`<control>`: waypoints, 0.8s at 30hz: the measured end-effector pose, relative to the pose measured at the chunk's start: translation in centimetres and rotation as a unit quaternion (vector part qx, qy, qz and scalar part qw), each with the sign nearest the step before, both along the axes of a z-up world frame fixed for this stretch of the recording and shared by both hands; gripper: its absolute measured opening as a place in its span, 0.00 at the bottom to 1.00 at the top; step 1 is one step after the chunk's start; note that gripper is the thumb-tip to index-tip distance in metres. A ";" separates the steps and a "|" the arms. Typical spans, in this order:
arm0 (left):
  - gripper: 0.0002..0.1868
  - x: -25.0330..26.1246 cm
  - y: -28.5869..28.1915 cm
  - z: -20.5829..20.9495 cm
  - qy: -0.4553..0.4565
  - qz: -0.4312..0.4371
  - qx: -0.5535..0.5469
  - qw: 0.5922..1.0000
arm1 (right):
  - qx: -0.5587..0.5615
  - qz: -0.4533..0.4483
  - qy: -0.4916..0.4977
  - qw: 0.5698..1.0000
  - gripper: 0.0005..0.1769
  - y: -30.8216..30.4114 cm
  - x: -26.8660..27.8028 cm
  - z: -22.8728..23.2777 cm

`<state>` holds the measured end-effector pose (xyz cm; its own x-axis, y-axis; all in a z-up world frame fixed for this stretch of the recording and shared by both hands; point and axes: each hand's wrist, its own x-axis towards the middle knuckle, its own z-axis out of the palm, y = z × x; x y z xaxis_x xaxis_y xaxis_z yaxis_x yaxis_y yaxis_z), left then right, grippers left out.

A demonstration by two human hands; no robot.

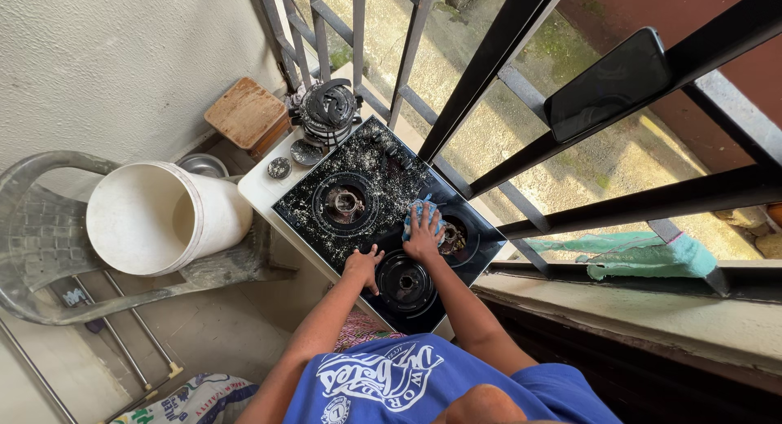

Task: The person repeatedly dips a cloth into a bucket of water, wrings it out, and wipes the surface of a glass-top gas stove. The person cleans around the burners and the flat glass surface, returning the cloth to the bucket multiple times to rinse and re-wet it.

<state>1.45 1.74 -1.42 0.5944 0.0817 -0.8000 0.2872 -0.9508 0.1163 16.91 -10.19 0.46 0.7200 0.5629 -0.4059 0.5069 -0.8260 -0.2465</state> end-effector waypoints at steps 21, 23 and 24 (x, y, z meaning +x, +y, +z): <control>0.79 -0.3 -0.5 -0.2 -0.027 -0.006 0.006 1.000 | 0.144 0.161 -0.090 0.972 0.28 -3.3 0.6 -0.2; 0.78 -0.5 -0.5 -0.2 -0.008 0.002 0.007 1.000 | 0.148 0.163 -0.122 0.968 0.28 -2.8 0.2 -0.3; 0.77 -0.5 -0.4 -0.2 0.001 0.006 0.007 1.000 | 0.142 0.163 -0.133 0.967 0.26 -2.5 -0.1 -0.4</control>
